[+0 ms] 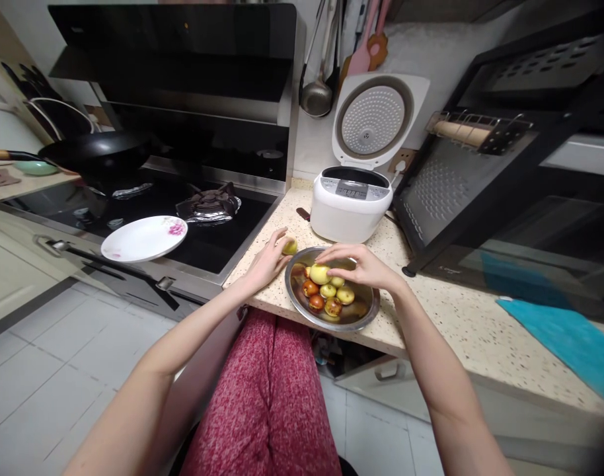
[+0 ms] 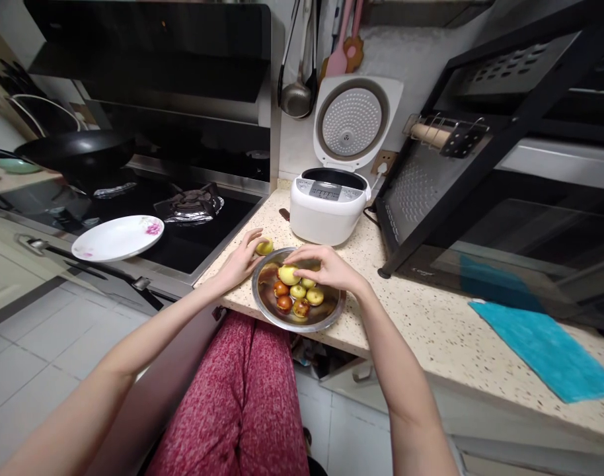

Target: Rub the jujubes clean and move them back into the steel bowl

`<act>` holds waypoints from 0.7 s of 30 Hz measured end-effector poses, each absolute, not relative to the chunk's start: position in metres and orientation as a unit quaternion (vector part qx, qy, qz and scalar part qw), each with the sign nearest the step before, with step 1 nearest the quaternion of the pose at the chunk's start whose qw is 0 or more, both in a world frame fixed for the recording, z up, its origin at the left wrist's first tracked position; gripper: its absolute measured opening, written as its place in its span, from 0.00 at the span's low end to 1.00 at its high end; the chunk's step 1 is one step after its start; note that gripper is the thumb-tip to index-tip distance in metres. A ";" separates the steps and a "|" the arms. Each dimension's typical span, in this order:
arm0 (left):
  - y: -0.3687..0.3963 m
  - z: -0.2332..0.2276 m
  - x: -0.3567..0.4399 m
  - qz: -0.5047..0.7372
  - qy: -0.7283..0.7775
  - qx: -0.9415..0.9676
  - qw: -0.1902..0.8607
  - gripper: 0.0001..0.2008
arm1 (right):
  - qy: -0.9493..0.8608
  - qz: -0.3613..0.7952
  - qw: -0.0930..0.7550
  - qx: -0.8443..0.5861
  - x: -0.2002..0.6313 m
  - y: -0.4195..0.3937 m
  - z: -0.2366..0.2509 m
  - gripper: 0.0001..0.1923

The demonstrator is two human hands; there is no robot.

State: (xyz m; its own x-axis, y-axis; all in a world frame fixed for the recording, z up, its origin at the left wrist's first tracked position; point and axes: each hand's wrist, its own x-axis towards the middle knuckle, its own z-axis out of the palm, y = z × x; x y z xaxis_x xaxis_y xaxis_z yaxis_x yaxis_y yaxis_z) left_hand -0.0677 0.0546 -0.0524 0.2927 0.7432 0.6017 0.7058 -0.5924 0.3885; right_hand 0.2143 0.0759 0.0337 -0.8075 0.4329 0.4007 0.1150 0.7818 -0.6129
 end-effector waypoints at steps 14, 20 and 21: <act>0.050 -0.054 -0.073 0.417 0.451 0.788 0.046 0.16 | -0.896 0.303 0.289 -0.149 0.213 0.074 0.033 0.12; 0.042 -0.045 -0.068 0.497 0.426 0.753 0.062 0.16 | -0.890 0.299 0.305 -0.162 0.209 0.073 0.027 0.10; 0.041 -0.044 -0.068 0.519 0.419 0.742 0.062 0.16 | -0.887 0.293 0.316 -0.168 0.207 0.072 0.026 0.11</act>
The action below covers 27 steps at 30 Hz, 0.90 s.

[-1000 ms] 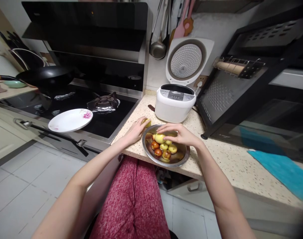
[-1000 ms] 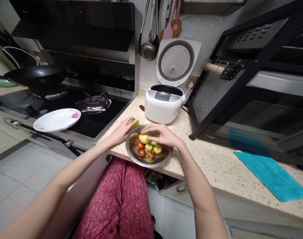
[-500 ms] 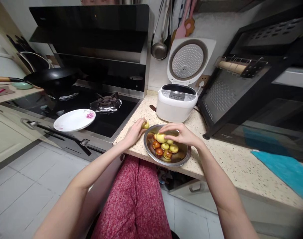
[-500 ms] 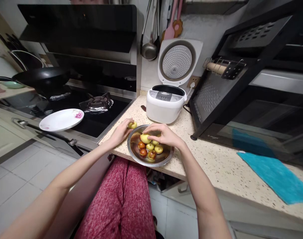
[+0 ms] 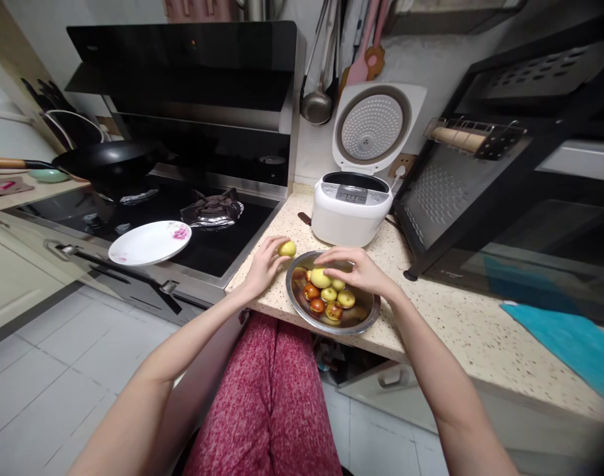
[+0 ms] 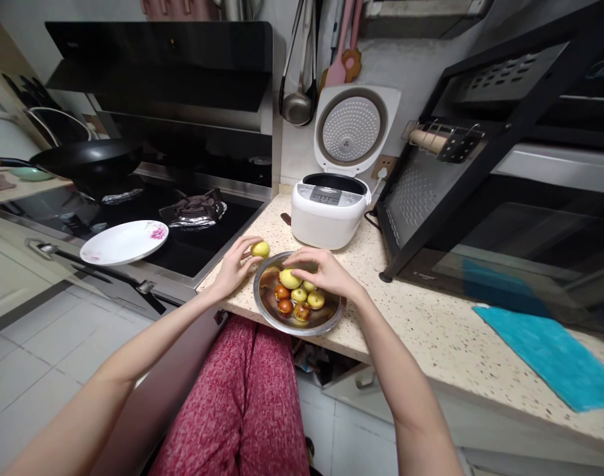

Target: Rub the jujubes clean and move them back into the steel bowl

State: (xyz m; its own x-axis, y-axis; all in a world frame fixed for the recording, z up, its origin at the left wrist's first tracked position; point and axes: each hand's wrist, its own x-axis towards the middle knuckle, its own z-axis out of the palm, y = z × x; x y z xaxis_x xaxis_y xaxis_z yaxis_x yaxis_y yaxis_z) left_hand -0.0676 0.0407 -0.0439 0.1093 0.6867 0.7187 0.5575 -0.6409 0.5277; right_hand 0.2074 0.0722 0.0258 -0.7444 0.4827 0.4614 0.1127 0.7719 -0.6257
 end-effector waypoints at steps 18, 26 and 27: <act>0.028 -0.042 -0.057 0.556 0.160 0.811 -0.090 0.28 | -0.896 0.223 0.373 -0.089 0.189 0.057 0.015 0.28; 0.030 -0.046 -0.057 0.546 0.139 0.822 -0.085 0.26 | -0.897 0.230 0.371 -0.074 0.191 0.054 0.019 0.25; 0.030 -0.046 -0.059 0.539 0.139 0.825 -0.092 0.27 | -0.897 0.233 0.368 -0.074 0.194 0.054 0.022 0.25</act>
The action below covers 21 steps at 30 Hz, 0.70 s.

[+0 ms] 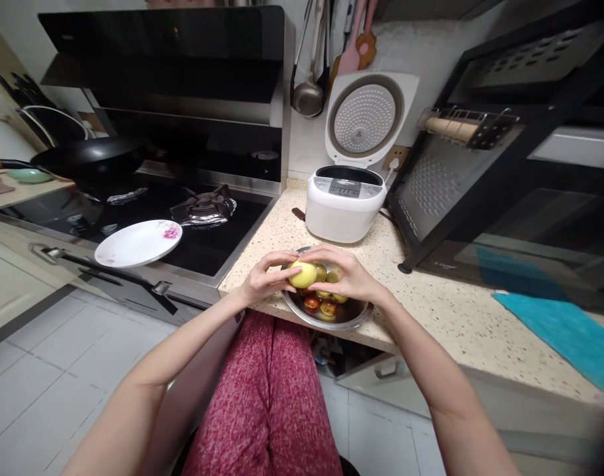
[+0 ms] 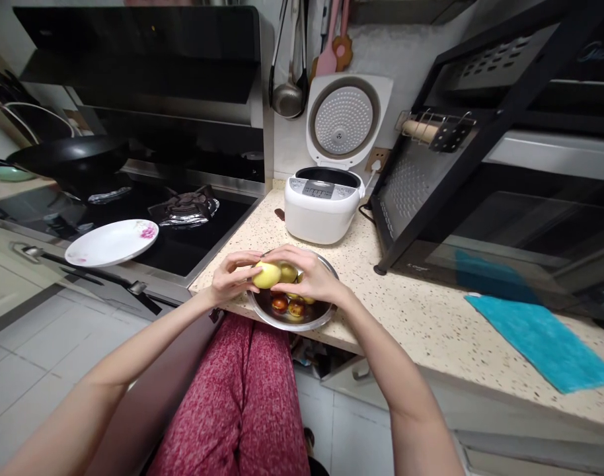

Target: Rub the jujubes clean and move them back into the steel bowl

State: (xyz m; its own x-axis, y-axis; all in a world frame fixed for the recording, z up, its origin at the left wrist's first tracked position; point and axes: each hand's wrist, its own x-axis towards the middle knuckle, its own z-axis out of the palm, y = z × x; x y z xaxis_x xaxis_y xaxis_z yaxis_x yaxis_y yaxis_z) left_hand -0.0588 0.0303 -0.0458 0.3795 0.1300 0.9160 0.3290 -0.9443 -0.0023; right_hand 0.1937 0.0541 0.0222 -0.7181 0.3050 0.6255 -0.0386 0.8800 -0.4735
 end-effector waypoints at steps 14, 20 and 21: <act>0.027 -0.044 -0.068 -0.478 -0.173 -0.858 0.072 0.23 | -0.922 0.344 0.139 -0.110 0.242 0.066 0.053 0.27; 0.027 -0.043 -0.068 -0.451 -0.185 -0.869 0.088 0.20 | -0.918 0.358 0.110 -0.130 0.252 0.071 0.056 0.26; 0.027 -0.043 -0.068 -0.447 -0.184 -0.871 0.091 0.20 | -0.917 0.362 0.109 -0.130 0.253 0.072 0.056 0.26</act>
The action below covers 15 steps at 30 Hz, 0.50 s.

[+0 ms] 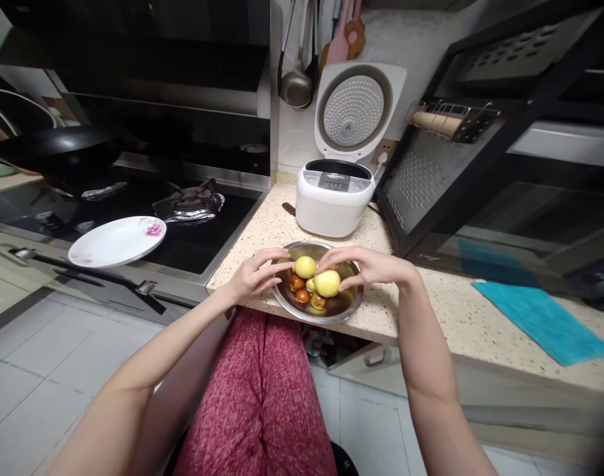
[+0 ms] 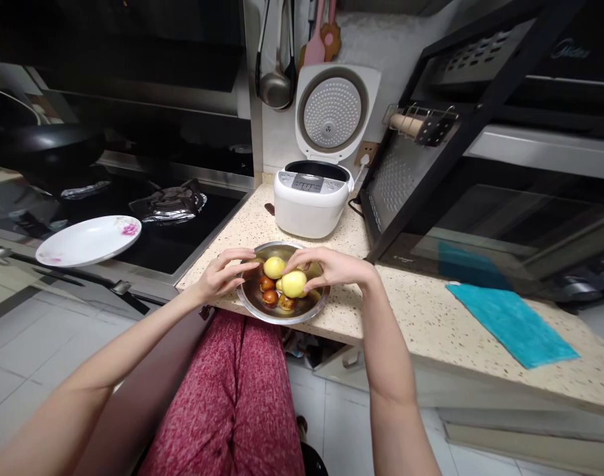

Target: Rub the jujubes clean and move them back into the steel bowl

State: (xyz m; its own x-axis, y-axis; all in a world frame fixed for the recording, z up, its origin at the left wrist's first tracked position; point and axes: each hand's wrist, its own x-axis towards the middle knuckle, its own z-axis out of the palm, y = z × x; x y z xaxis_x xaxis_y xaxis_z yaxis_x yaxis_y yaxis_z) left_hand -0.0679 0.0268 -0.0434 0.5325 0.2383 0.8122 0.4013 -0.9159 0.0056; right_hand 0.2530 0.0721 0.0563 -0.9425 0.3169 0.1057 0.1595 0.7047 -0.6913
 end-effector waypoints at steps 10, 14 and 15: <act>0.024 -0.041 -0.066 -0.439 -0.183 -0.876 0.081 0.18 | -0.904 0.380 0.128 -0.148 0.258 0.077 0.056 0.21; 0.024 -0.040 -0.066 -0.441 -0.183 -0.877 0.055 0.18 | -0.904 0.380 0.127 -0.149 0.258 0.077 0.055 0.20; 0.025 -0.041 -0.066 -0.439 -0.181 -0.879 0.052 0.18 | -0.903 0.382 0.127 -0.149 0.258 0.077 0.056 0.20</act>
